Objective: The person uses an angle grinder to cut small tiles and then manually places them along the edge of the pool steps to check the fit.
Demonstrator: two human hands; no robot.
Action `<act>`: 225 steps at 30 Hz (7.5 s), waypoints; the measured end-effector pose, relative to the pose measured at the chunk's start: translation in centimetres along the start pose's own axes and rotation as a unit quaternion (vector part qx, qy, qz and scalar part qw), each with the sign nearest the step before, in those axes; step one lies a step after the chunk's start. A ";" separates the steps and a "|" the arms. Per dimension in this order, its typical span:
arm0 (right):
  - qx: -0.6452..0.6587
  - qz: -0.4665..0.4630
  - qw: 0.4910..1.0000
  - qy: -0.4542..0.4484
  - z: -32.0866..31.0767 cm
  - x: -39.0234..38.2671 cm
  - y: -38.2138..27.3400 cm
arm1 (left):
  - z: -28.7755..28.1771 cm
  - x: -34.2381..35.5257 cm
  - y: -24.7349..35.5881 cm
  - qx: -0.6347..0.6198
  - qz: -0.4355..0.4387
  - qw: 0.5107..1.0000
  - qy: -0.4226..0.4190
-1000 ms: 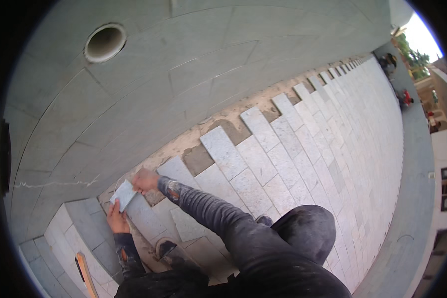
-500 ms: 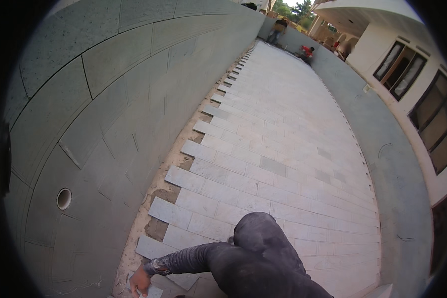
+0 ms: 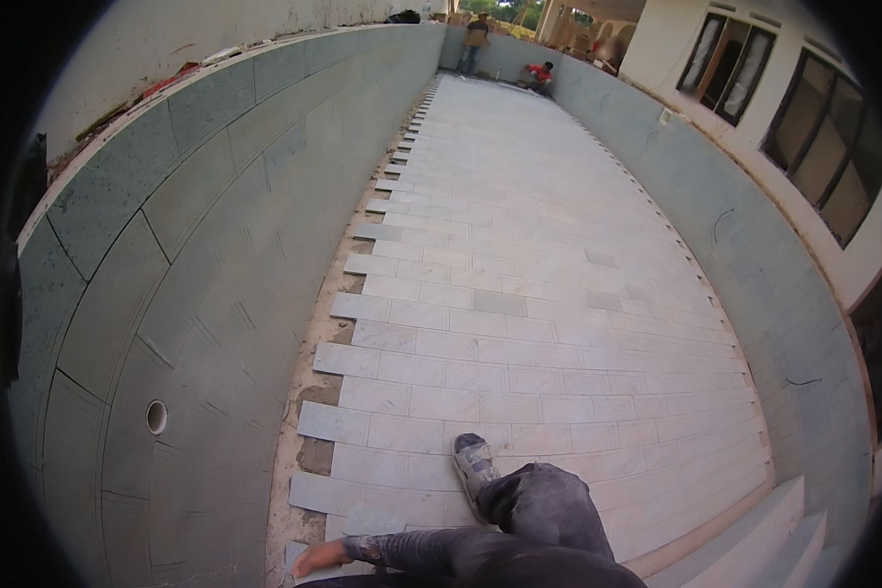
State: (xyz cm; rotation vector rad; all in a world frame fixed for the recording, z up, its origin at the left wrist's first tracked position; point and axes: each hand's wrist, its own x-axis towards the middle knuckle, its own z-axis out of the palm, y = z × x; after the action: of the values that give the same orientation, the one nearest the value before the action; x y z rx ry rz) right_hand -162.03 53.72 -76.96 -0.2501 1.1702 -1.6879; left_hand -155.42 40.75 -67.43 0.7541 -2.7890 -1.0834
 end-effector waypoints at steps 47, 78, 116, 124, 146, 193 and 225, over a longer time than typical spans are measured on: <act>-0.300 -0.010 0.901 0.315 21.4 -27.6 -8.6 | 18.0 -3.7 -6.3 0.178 -0.111 0.951 -0.227; -0.258 0.088 0.911 0.309 18.7 -27.1 -9.3 | 20.4 11.1 -0.7 0.118 -0.372 0.915 0.100; -0.296 0.083 0.875 0.373 12.9 -28.0 -8.1 | 23.3 10.8 -1.7 0.221 -0.346 0.904 0.118; -0.325 0.035 0.876 0.354 14.8 -26.2 -7.8 | 19.1 8.6 -5.3 0.167 -0.267 0.937 0.153; -0.368 0.072 0.825 0.423 19.7 -27.6 -4.7 | 21.9 -6.7 -1.1 0.236 0.139 0.945 -0.180; 0.064 -0.035 0.892 0.445 -2.1 2.0 -4.8 | -17.3 0.4 -12.2 -0.126 0.063 0.990 0.028; -0.140 0.092 0.876 0.452 -4.5 16.3 5.1 | -13.3 2.4 -14.2 0.078 0.114 0.990 0.027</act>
State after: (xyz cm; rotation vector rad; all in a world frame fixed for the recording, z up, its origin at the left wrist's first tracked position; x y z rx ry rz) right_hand -169.26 42.93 -88.97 0.5347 2.0517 -1.4656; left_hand -148.58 22.42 -66.89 0.4526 -2.8493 -0.8033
